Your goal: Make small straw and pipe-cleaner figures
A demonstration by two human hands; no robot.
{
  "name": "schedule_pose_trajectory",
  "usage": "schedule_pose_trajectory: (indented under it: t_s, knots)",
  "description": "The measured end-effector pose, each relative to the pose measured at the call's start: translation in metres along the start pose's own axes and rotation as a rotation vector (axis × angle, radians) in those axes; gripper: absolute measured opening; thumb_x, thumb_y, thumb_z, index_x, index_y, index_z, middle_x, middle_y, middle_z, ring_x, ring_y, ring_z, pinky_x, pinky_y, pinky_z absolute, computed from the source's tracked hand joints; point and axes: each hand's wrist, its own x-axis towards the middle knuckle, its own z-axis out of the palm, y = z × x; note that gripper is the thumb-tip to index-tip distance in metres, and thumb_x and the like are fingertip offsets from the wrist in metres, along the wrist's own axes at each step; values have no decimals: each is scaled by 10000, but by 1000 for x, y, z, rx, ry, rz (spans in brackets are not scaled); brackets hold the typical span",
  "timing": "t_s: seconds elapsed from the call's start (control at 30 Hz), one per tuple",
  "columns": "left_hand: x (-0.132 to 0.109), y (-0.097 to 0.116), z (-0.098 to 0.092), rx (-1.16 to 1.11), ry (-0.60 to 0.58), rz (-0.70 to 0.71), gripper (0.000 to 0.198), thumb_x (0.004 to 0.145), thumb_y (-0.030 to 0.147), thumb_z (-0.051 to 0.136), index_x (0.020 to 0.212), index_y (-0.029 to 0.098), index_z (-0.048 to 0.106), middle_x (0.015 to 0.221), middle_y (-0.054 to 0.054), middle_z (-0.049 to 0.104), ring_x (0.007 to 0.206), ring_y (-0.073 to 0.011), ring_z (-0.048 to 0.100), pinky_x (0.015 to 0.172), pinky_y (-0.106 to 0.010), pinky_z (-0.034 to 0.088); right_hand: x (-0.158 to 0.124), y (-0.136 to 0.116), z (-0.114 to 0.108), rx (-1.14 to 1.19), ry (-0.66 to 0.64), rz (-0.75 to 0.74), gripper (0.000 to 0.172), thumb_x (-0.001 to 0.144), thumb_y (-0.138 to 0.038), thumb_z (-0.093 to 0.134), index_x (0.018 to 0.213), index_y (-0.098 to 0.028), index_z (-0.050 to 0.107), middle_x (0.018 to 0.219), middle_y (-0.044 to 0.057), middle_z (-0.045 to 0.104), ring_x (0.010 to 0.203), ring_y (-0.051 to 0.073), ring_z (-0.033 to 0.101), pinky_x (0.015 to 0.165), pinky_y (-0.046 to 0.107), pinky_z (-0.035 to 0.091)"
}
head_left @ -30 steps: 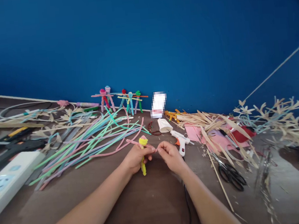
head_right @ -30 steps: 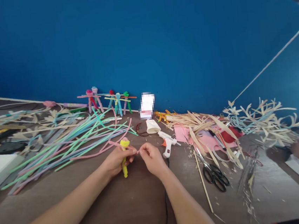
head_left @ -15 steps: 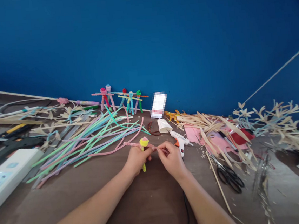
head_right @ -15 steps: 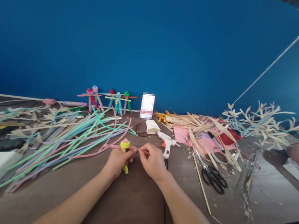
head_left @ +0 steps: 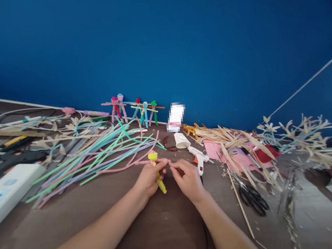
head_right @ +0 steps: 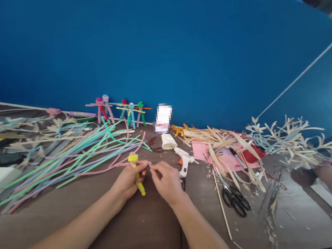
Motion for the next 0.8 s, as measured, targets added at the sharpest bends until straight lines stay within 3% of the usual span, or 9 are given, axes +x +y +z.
schedule_pose_trajectory:
  t_s: [0.17, 0.37, 0.57, 0.8]
  knots:
    - [1, 2, -2, -55, -36, -80, 141, 562, 184, 680, 646, 105, 598, 698, -17, 571, 461, -21, 436, 302, -100, 254, 1, 1, 0, -4, 39, 37, 156, 779, -197, 441, 713, -179, 581, 665, 21, 559, 600, 120, 506, 576, 233, 398]
    - [0, 8, -2, -25, -73, -143, 129, 548, 167, 675, 615, 103, 586, 629, 2, 537, 450, -29, 449, 302, -106, 242, 2, 3, 0, 18, 23, 92, 117, 782, -200, 447, 727, -177, 548, 705, 22, 550, 649, 126, 521, 596, 229, 404]
    - [0, 11, -2, 110, -68, -77, 133, 555, 202, 669, 614, 110, 593, 577, 9, 527, 458, -42, 440, 324, -125, 233, 3, 2, -4, -72, -27, 82, 128, 808, -191, 412, 779, -178, 535, 771, 41, 533, 711, 140, 515, 635, 242, 394]
    - [2, 10, -5, 381, -60, 32, 142, 567, 244, 638, 608, 117, 590, 456, 18, 508, 402, -61, 430, 337, -154, 230, 1, 6, -1, -125, -49, 120, 112, 799, -170, 406, 736, -182, 497, 733, 22, 505, 656, 132, 490, 591, 233, 373]
